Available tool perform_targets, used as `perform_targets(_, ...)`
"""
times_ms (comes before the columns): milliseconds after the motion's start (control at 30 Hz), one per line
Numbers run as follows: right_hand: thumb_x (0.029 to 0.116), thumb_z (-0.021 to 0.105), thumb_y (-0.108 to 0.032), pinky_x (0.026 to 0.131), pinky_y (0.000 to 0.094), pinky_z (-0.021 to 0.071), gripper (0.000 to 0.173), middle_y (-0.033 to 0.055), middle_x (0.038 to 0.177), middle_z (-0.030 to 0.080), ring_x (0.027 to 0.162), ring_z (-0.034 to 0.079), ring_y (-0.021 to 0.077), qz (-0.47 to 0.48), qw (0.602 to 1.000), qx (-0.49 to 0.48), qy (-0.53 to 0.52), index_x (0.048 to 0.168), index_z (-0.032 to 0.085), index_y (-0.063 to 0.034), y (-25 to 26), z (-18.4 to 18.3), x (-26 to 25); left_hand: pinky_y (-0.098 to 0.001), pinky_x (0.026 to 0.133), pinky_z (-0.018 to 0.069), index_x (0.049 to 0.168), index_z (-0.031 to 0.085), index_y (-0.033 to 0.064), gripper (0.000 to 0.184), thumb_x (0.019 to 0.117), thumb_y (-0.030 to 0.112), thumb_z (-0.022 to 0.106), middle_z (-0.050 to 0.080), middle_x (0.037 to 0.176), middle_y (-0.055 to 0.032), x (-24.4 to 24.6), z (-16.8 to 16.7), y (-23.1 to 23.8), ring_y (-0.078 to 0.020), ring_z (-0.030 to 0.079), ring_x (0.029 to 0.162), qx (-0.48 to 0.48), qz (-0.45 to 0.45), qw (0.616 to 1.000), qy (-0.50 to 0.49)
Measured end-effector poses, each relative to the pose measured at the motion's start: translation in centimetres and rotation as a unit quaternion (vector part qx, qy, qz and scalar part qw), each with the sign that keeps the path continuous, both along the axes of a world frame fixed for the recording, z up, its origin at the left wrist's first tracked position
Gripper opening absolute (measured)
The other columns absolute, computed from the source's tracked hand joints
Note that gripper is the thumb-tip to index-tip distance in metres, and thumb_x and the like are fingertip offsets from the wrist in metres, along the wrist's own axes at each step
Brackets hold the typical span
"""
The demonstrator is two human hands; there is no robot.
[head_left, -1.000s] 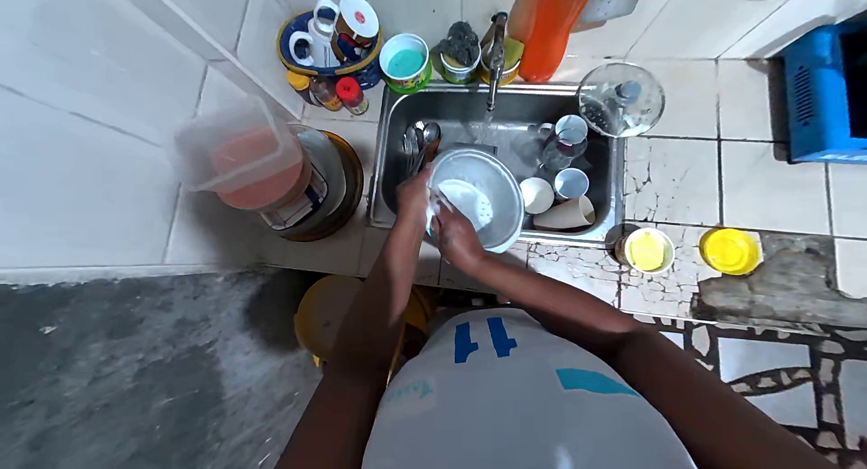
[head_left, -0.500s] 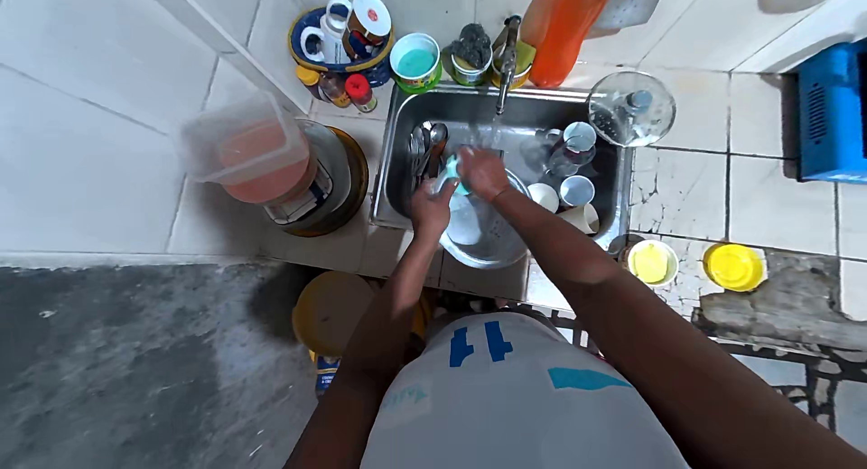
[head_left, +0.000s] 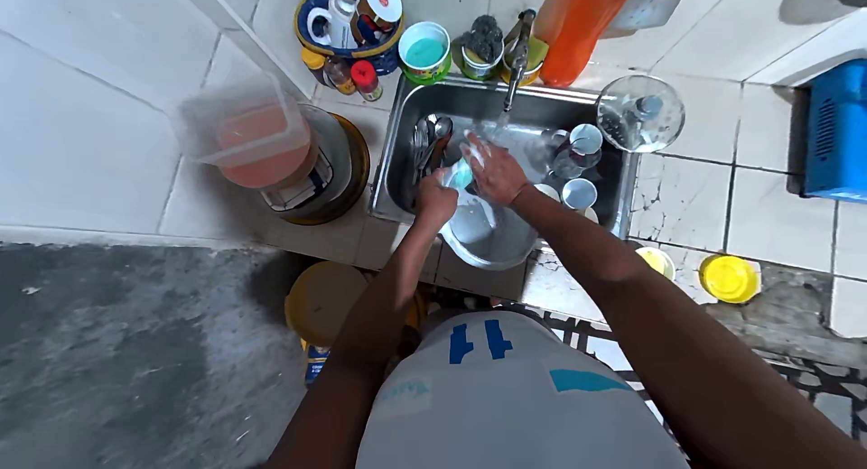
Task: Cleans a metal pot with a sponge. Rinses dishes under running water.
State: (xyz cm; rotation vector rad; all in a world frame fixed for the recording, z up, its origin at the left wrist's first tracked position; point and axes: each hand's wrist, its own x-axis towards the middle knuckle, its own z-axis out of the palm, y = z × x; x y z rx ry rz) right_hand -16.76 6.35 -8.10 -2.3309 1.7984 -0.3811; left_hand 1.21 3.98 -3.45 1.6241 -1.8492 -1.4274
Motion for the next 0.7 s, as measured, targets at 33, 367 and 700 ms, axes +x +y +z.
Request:
perform_targets(33,0.0952,0.063,-0.013,0.107,0.0594,0.0454,0.06,0.0271,0.157,0.042,0.137,0.051,0.0463,-0.05,0.998,0.045,-0.006,0.15,0.044,0.0033,0.1,0.6,-0.1,-0.0512,0.103,0.0508,0.136,0.063,0.0053,0.049,0.0882,-0.002,0.063,0.067,0.129,-0.0168,-0.3,0.1,-0.1,-0.0279,0.064,0.121,-0.001,0.0,1.0,-0.007)
perform_targets(367,0.1012,0.057,-0.024,0.093,0.0663,0.0497,0.039,0.0319,0.115,0.065,0.109,0.065,0.0467,-0.434,0.807,0.298,-0.267,0.123,0.061,0.0075,8.2,0.9,-2.5,-0.0472,0.108,0.0484,0.139,0.061,0.0041,0.05,0.0899,-0.002,0.061,0.066,0.135,-0.0144,0.0,-0.4,1.3,-0.0245,0.062,0.126,-0.031,0.074,0.996,0.045)
perform_targets(700,0.1039,0.049,-0.016,0.123,0.0632,0.0246,0.044,0.0238,0.159,0.041,0.15,0.035,0.0457,-0.105,0.994,0.031,0.006,0.145,0.054,-0.0016,9.0,1.7,-1.1,-0.048,0.111,0.046,0.138,0.063,0.0049,0.042,0.0979,0.018,0.068,0.066,0.134,-0.0164,-1.2,1.4,-0.7,-0.027,0.061,0.127,-0.057,-0.053,0.997,-0.02)
